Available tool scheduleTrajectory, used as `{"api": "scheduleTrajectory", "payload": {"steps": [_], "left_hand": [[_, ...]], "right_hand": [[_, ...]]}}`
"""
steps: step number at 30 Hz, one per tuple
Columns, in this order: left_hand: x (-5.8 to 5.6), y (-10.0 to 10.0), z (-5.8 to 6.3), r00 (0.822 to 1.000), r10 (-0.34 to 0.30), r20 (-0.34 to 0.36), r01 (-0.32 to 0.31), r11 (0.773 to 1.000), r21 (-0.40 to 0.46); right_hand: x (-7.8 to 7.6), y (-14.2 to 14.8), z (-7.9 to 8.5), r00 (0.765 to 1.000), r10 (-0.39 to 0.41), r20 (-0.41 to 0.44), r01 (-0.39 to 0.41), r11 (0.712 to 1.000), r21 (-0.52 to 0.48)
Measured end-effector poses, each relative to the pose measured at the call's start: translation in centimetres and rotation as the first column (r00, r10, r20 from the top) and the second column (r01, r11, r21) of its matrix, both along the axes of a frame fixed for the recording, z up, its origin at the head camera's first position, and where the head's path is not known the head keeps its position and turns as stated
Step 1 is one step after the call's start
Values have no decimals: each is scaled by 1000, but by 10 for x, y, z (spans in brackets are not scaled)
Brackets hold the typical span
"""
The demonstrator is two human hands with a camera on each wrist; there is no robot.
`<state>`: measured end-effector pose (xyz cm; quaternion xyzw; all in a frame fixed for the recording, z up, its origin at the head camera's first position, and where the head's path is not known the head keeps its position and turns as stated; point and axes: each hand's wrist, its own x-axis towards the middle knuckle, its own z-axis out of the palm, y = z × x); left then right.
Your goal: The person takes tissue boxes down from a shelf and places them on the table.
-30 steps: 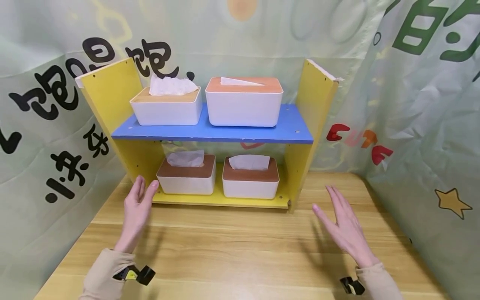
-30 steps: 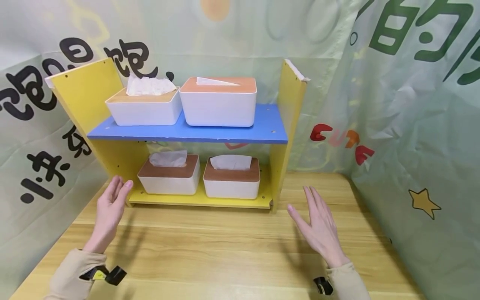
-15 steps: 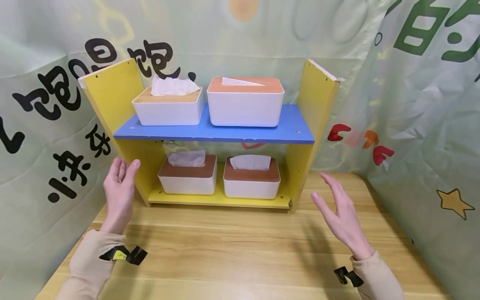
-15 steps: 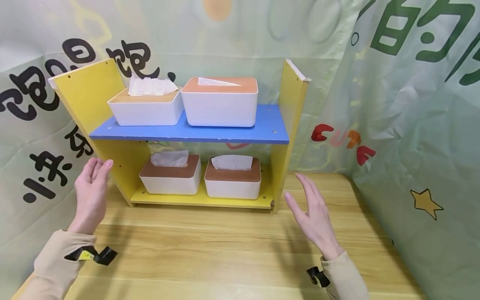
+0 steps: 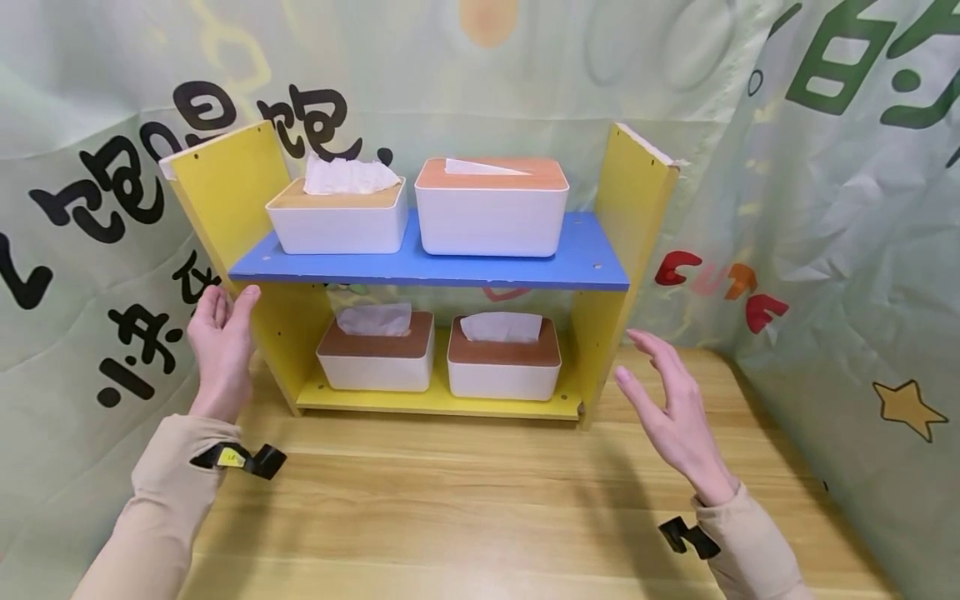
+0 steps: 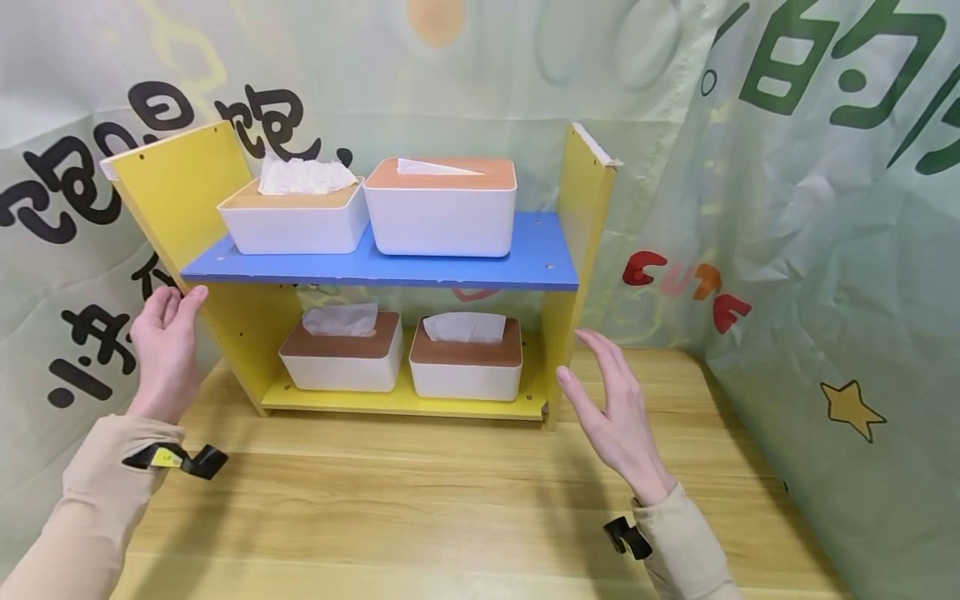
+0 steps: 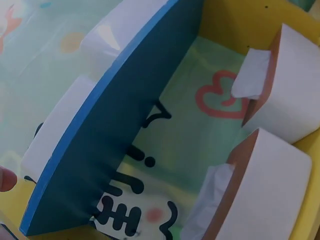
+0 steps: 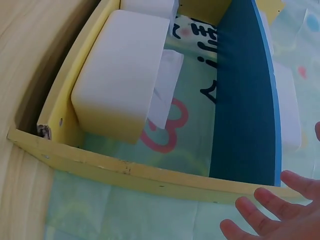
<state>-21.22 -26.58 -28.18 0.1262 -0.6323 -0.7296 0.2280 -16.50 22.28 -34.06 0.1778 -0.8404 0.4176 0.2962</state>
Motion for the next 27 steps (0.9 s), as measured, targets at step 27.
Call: {"api": "scheduleTrajectory", "payload": {"steps": [27], "left_hand": [[-41,-23,31,989,144,-37,-139,984,110]], "right_hand": [[-19,-26,41,976,211,-57,-218,945,-244]]}}
